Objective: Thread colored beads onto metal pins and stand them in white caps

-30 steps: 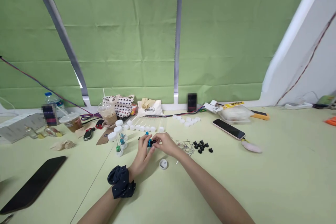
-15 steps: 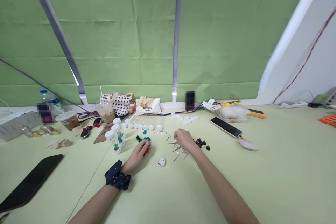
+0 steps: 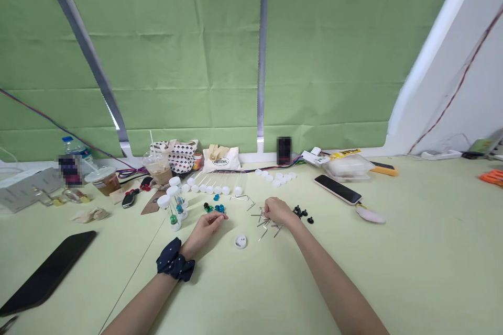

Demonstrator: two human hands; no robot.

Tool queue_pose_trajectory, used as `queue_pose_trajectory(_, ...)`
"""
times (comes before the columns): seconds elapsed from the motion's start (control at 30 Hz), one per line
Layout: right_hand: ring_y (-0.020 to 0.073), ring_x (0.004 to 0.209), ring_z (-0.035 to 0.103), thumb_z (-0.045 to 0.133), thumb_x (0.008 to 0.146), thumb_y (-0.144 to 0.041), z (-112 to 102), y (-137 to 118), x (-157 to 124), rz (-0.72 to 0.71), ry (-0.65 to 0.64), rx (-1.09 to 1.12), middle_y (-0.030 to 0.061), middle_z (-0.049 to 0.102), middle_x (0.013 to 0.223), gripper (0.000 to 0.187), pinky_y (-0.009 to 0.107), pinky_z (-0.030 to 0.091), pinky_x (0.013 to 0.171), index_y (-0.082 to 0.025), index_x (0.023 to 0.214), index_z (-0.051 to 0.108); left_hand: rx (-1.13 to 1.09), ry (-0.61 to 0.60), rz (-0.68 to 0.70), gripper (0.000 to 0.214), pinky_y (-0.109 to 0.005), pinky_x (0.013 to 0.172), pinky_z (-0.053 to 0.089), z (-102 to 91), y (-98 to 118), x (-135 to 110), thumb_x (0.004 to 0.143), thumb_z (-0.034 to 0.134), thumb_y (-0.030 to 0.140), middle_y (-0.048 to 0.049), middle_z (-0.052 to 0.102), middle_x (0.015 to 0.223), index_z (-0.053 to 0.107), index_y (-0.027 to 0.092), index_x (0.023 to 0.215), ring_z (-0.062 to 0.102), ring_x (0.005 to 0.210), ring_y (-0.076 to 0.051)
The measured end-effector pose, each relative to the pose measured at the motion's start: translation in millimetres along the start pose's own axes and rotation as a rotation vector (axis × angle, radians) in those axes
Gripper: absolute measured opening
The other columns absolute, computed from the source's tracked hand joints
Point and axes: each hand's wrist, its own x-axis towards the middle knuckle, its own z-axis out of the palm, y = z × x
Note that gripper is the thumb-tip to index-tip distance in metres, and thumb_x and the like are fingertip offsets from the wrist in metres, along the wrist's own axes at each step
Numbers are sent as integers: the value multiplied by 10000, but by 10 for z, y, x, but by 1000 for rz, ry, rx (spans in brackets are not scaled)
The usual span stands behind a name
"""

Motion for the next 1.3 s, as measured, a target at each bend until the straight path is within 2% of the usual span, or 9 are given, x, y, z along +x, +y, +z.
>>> queue_pose_trajectory(0.2, 118, 675, 554, 626, 684, -116, 30, 22, 5, 4, -3, 75, 51, 619, 872, 53, 196, 361, 545, -154, 715, 604, -121, 23, -18, 324, -268, 673, 419, 22, -7, 2, 688, 675, 417, -82, 672, 830, 710, 126, 827, 568, 753, -174)
queue_pose_trajectory(0.4, 121, 654, 551, 617, 701, -147, -78, 18, -27, -29, 72, 136, 40, 615, 783, 23, 202, 375, 553, -151, 706, 595, -227, 4, -101, 342, -220, 523, 376, 36, -106, 19, 600, 759, 355, -79, 684, 817, 706, 122, 844, 524, 597, -109)
queue_pose_trajectory(0.5, 125, 657, 553, 585, 729, -148, -151, -64, -67, -65, 105, 157, 30, 614, 738, 14, 210, 385, 569, -158, 729, 594, -243, -18, -100, 371, -218, 519, 373, 38, -138, 29, 581, 776, 336, -78, 685, 795, 707, 113, 870, 513, 582, -100)
queue_pose_trajectory(0.57, 130, 686, 567, 573, 749, -161, -164, -181, -100, -133, 129, 220, 27, 624, 749, 46, 214, 403, 598, -164, 782, 604, -234, -33, -82, 374, -229, 550, 390, 37, -140, 32, 580, 779, 329, -73, 682, 768, 710, 108, 873, 522, 603, -109)
queue_pose_trajectory(0.7, 146, 752, 588, 561, 784, -214, -88, -500, -175, -364, 164, 399, 34, 648, 805, 95, 241, 430, 661, -175, 831, 634, -186, -49, -31, 362, -253, 598, 406, 28, -136, 32, 595, 772, 329, -70, 674, 750, 714, 107, 875, 533, 641, -129)
queue_pose_trajectory(0.8, 143, 740, 584, 552, 793, -205, -4, -677, -221, -445, 165, 403, 36, 648, 835, 98, 250, 430, 670, -180, 812, 646, -161, -52, -1, 363, -269, 617, 414, 19, -158, 30, 606, 766, 337, -76, 675, 779, 713, 113, 887, 543, 664, -145)
queue_pose_trajectory(0.97, 143, 717, 573, 549, 790, -160, 40, -723, -245, -435, 194, 341, 34, 641, 818, 100, 250, 422, 654, -181, 797, 647, -178, -57, -8, 364, -267, 627, 409, 18, -189, 28, 604, 770, 323, -73, 672, 789, 705, 117, 898, 544, 679, -146)
queue_pose_trajectory(1.3, 142, 737, 582, 550, 787, -126, 64, -694, -231, -431, 165, 294, 37, 644, 833, 117, 241, 420, 666, -178, 805, 653, -144, -95, 22, 363, -245, 581, 368, 26, -131, 19, 605, 762, 355, -52, 638, 737, 710, 118, 876, 493, 629, -123)
